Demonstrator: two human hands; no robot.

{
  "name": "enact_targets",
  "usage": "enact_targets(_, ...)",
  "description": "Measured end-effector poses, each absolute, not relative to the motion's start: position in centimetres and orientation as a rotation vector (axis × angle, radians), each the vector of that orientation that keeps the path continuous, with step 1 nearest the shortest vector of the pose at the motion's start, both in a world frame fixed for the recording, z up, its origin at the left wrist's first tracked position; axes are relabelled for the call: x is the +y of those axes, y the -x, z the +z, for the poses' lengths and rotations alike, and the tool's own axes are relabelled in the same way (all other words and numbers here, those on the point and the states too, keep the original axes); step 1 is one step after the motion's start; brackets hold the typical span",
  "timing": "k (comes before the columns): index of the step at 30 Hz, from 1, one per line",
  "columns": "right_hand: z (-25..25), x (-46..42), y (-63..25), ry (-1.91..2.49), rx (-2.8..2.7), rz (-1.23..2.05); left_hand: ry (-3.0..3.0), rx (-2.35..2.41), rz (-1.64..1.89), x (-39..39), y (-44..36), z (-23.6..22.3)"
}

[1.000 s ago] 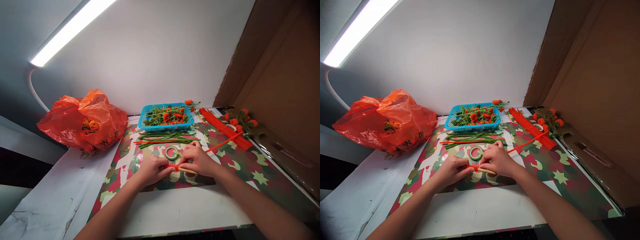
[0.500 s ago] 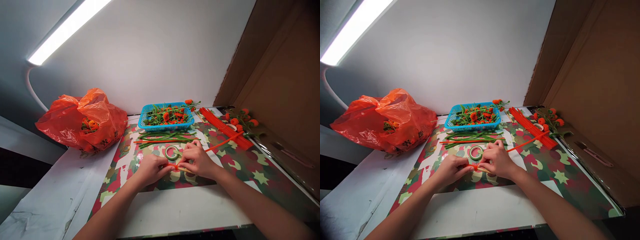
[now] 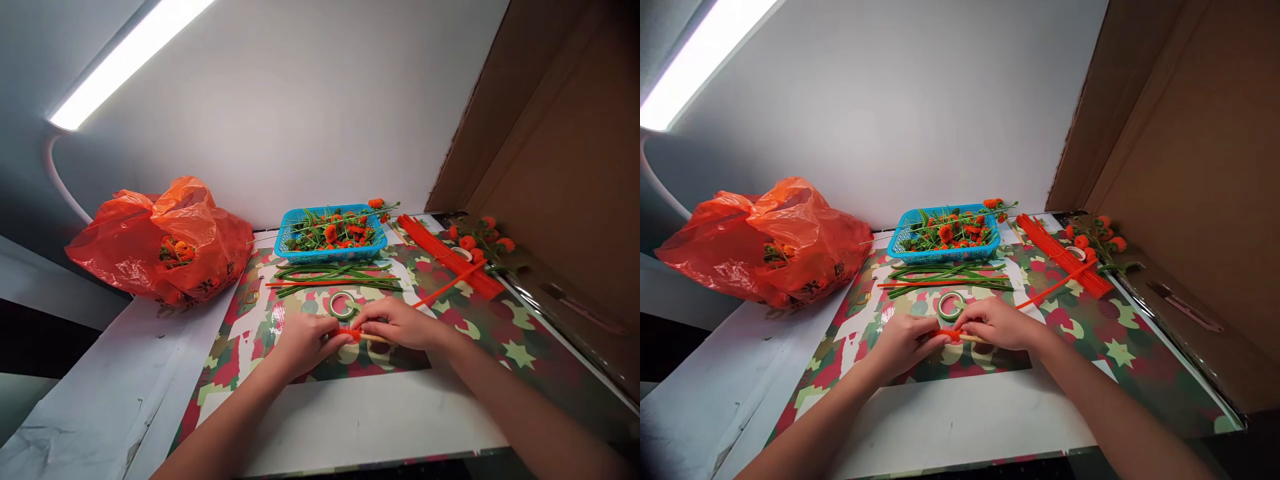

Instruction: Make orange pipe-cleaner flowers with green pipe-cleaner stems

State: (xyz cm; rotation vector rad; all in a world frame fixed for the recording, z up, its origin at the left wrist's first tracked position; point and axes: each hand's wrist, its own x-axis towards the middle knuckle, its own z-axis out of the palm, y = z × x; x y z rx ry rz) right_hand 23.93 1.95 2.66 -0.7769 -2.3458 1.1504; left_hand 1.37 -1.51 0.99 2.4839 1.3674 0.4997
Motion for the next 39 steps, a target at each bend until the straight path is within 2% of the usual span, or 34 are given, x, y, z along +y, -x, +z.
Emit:
enact_targets(3, 2.6, 1.9, -24.0, 0.788, -2.345, 1.223, -2.530, 1.388, 0.445, -1.5, -1.5, 0.8)
enact_targets(9, 2.1, 1.7, -23.5, 0.910, -2.351, 1.017, -2.455, 1.445, 0.367, -1.7, -1.9, 0.9)
enact_targets(14, 2.3, 2.1, -23.8, 0.885, -2.365, 0.912, -2.307, 1.278, 0.385, -1.9, -1.6, 1.9)
enact_targets(19, 2.6, 2.2, -24.2, 0.900, -2.393, 0.965, -2.305, 1.279, 0.399, -1.5, -0.9, 1.6)
enact_targets(26, 2.5, 2.7, -24.5, 0.941, -2.352, 1.146, -2.578, 1.094, 0.703, -0.5, 0.1, 1.8)
enact_targets(30, 2.6, 2.7, -24.5, 0.971, -2.345, 1.198, -2.597, 1.075, 0.721, -0.5, 0.2, 1.8)
enact_targets(39, 2.4, 1.7, -23.2, 0.924, -2.433, 0.908, -2.382, 1.193, 0.591, -1.5, -1.6, 0.8)
